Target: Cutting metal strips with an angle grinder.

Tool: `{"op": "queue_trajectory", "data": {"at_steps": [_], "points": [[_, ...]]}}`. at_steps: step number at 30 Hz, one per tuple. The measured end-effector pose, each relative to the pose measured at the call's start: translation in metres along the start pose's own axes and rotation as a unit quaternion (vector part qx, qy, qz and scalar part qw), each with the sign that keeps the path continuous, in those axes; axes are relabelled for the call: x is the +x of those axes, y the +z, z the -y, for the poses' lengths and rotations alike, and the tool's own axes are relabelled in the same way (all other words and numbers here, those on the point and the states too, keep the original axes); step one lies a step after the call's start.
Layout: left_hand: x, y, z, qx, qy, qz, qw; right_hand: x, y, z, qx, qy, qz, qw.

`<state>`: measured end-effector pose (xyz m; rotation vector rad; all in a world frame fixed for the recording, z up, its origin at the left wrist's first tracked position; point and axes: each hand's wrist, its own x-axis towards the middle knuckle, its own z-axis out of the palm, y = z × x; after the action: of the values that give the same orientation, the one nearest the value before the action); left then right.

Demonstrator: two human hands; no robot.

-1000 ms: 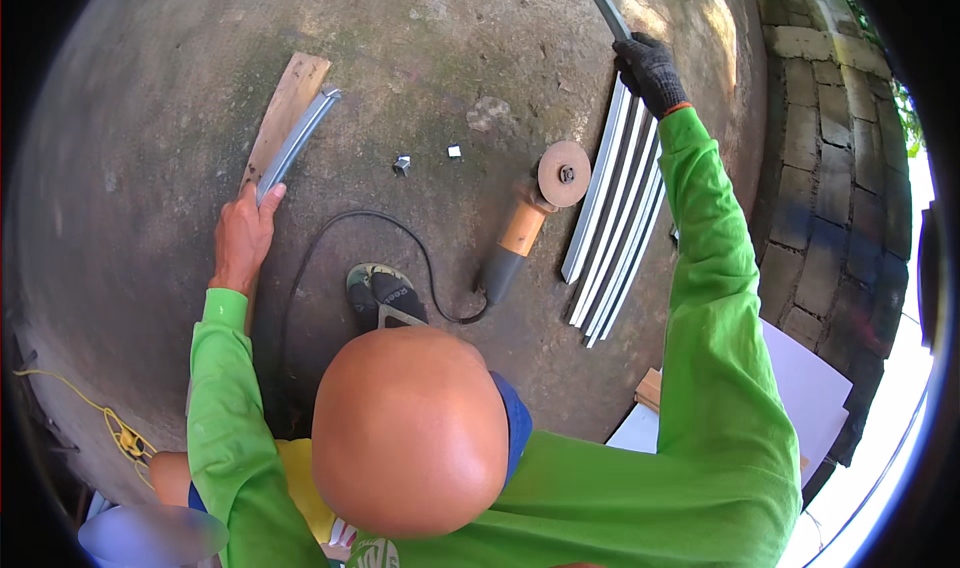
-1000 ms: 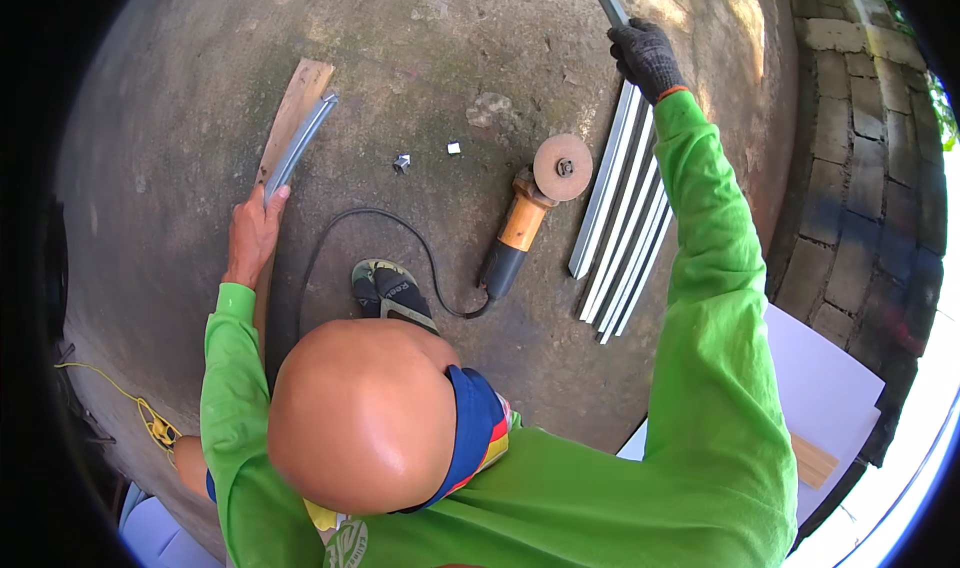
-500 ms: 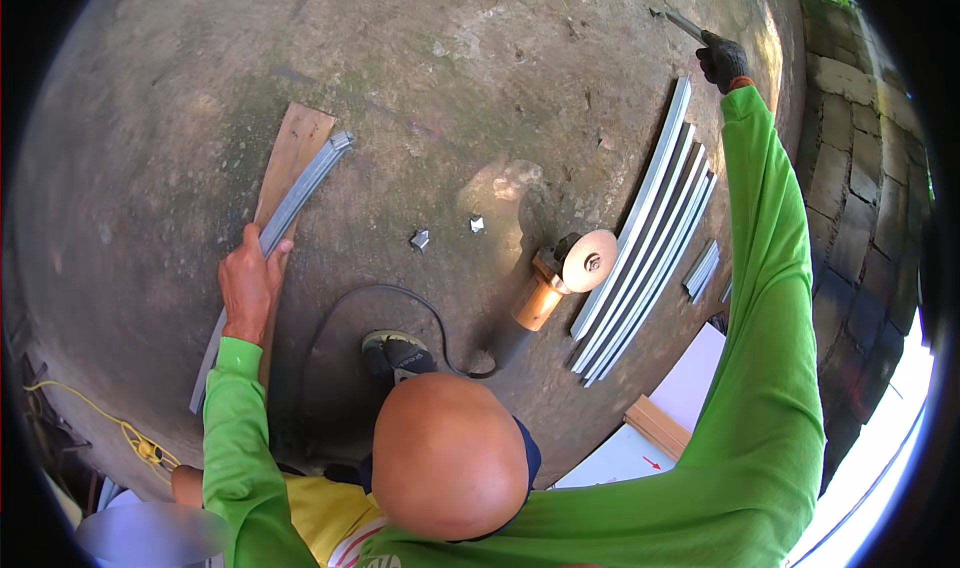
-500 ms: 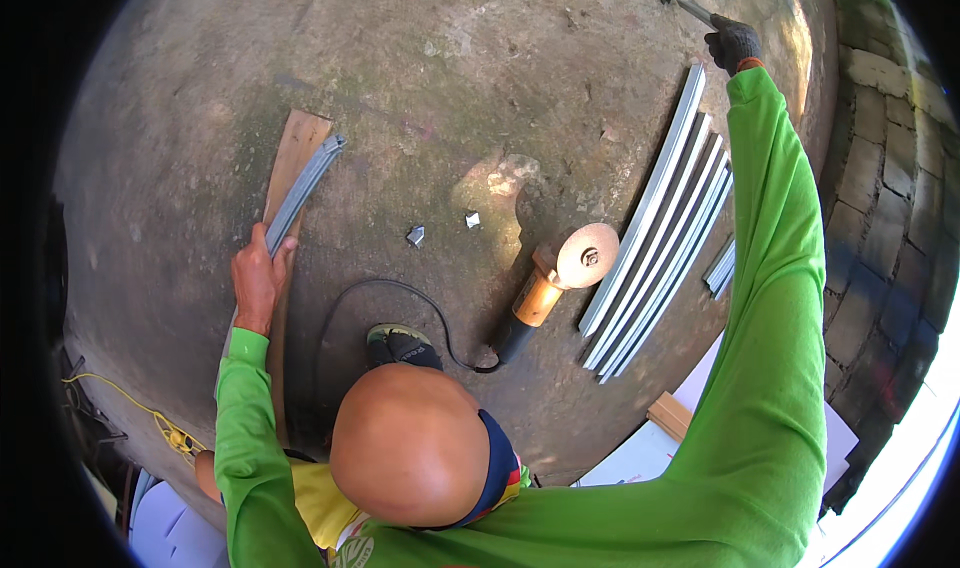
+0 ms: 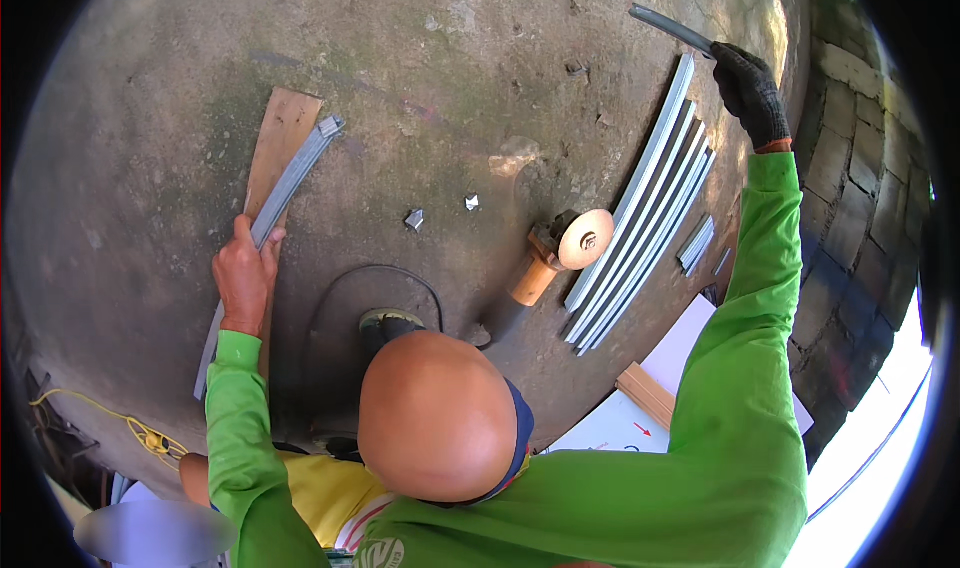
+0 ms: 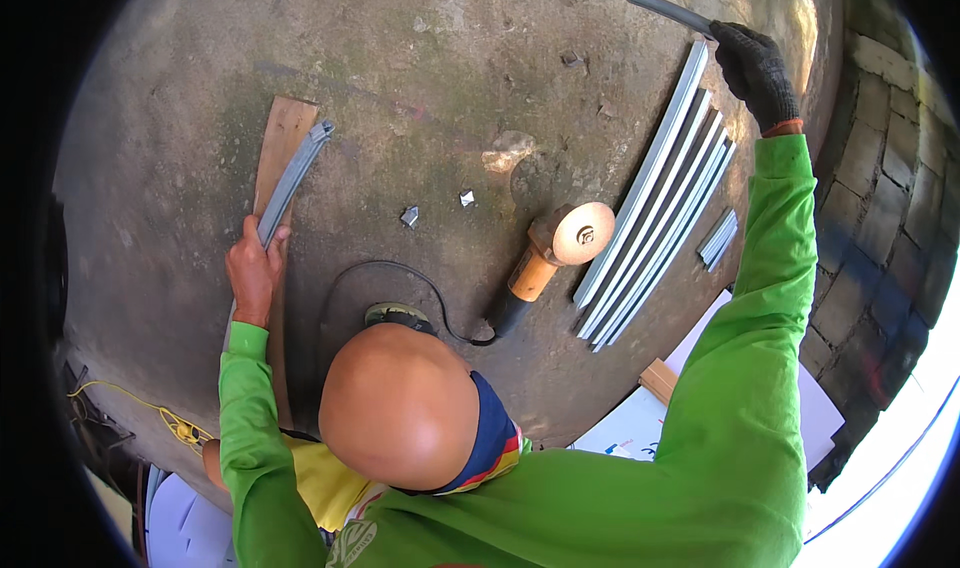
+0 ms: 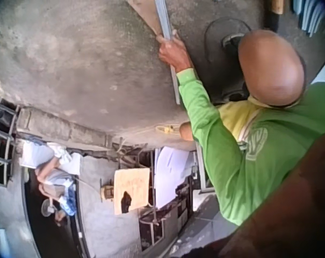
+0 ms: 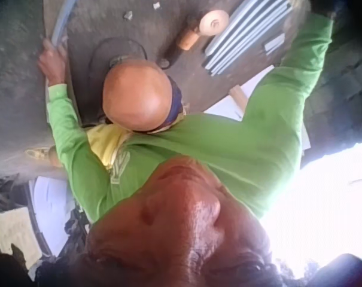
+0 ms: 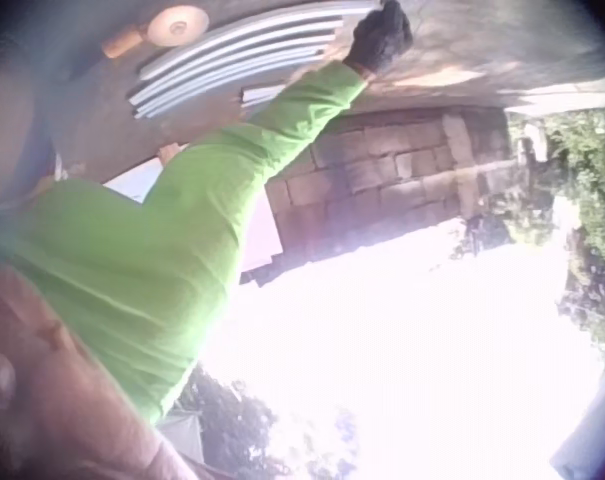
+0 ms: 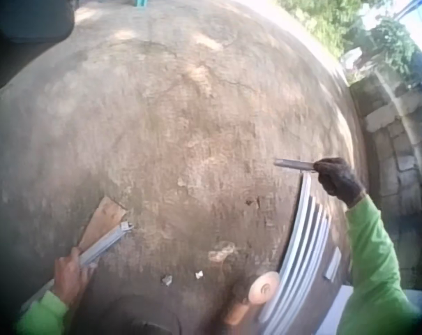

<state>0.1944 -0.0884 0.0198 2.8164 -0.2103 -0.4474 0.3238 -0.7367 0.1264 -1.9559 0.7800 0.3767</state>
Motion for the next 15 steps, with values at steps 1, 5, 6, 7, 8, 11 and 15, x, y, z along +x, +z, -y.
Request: {"op": "queue_trajectory", "data": {"at_steps": [1,5,6,7,8,11,15], "points": [[0.007,0.005,-0.005,-0.003,0.004,-0.010,1.000,-0.015,0.001,0.008,-0.014,-0.008,-0.017,1.000],[0.002,0.007,0.002,0.005,0.001,-0.026,1.000,-0.023,0.060,-0.025,-0.098,-0.035,-0.045,0.994],[0.003,0.009,0.002,0.003,0.003,-0.027,1.000,-0.028,0.072,-0.039,-0.159,-0.062,-0.051,0.984],[0.002,0.012,0.002,0.005,0.001,-0.027,1.000,-0.035,0.083,-0.047,-0.183,-0.031,-0.045,0.982],[0.002,0.010,0.005,0.012,-0.004,-0.029,1.000,-0.046,0.097,-0.049,-0.203,-0.002,-0.036,0.978],[0.002,0.005,0.001,0.012,-0.023,-0.023,0.999,-0.092,0.107,-0.044,-0.092,-0.023,0.033,0.995],[-0.001,0.001,-0.004,0.011,-0.031,-0.045,0.998,-0.114,0.114,-0.039,-0.046,-0.023,0.003,0.999]]}}
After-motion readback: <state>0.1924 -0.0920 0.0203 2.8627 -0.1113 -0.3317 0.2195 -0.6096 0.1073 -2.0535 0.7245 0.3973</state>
